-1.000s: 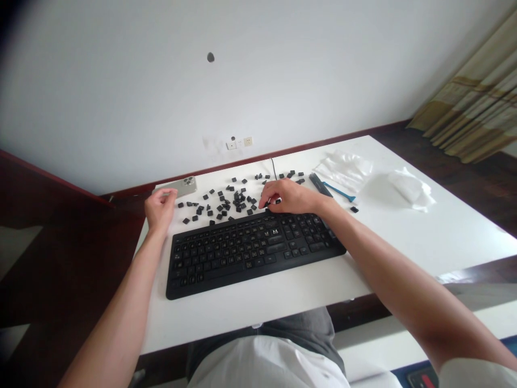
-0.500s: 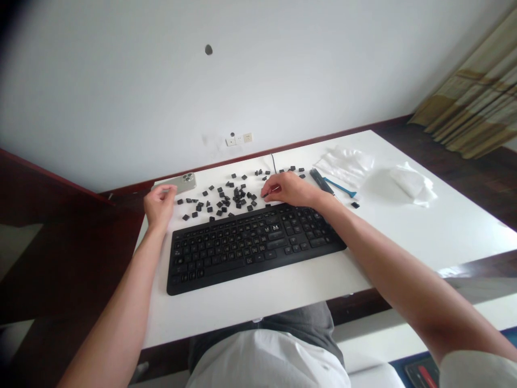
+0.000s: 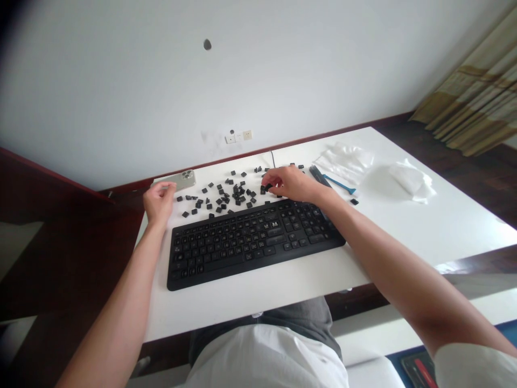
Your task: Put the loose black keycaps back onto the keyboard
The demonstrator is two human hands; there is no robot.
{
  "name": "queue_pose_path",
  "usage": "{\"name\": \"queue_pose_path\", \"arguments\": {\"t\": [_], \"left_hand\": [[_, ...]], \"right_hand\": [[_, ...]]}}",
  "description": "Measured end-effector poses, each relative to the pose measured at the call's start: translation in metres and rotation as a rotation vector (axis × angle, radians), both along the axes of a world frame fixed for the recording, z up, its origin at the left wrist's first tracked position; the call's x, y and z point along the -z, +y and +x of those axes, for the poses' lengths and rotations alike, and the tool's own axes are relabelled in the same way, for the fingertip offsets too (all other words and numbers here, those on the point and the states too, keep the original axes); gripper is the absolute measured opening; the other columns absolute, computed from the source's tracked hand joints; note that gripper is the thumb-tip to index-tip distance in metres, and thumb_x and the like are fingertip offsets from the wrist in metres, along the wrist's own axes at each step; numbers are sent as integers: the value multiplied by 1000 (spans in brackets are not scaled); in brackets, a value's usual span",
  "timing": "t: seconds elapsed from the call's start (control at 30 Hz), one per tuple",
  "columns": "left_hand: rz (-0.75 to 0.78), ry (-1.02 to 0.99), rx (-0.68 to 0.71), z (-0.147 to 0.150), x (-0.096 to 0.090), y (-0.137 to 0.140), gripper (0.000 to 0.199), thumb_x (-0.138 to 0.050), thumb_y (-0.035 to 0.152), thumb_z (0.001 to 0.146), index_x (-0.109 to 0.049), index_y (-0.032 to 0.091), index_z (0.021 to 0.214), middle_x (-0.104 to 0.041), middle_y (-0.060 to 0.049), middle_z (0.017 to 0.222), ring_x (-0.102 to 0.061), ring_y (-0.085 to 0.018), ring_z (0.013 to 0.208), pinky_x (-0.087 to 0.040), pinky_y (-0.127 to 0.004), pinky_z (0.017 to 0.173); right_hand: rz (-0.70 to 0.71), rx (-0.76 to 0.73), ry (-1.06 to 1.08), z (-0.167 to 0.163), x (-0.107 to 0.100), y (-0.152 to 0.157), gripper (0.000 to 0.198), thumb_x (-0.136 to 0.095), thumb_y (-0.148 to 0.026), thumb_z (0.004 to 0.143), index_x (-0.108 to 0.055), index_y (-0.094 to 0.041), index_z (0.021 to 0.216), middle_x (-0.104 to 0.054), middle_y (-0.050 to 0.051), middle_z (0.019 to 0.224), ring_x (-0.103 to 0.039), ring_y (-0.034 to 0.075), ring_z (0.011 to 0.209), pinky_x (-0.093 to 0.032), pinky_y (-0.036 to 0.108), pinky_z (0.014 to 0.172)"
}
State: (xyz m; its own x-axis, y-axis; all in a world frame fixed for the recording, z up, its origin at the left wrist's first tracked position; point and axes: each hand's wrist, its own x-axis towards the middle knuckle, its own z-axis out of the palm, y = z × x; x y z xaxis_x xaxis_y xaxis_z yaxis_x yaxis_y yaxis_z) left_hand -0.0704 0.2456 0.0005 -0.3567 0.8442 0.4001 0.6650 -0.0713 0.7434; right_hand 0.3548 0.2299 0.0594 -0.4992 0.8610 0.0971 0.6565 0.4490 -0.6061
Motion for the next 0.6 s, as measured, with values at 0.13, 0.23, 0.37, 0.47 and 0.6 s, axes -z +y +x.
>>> {"name": "queue_pose_path", "arguments": {"t": [0.13,0.23,0.37,0.47,0.6], "left_hand": [[-5,-1,-5,-1,0,1,32,-66,44,85,-80,17,92,-52,4,53,-46,-13,51,-33,-27,57],[-7,-1,-2,-1,-1,1,31,-65,44,84,-80,17,91,-54,3,54,-48,-14,52,-33,-28,58],[-14,-18,-13,0,-2,0,32,-64,45,85,-79,17,92,-57,2,57,-50,-15,54,-34,-28,58],[-19,-35,-13,1,-3,-1,32,-64,45,85,-79,17,91,-58,2,57,-51,-16,55,-35,-29,60],[-14,-28,-5,2,-2,0,30,-64,44,86,-79,18,90,-55,2,56,-49,-15,55,-35,-29,60]], "right_hand": [[-68,8,7,0,-6,-3,24,-69,-35,91,-79,-24,110,-84,3,103,-78,24,96,-59,34,86],[-75,29,23,-2,-11,-6,23,-72,-38,89,-79,-25,106,-85,3,99,-79,26,96,-59,35,86],[7,33,57,-6,-22,-16,22,-71,-39,92,-79,-24,105,-83,4,99,-78,25,94,-58,35,85],[81,9,62,-8,-27,-35,22,-70,-40,93,-80,-24,103,-82,6,104,-77,25,91,-59,37,84],[60,-5,53,-1,-17,-73,23,-71,-41,96,-80,-25,109,-82,6,106,-77,25,92,-61,36,81]]}}
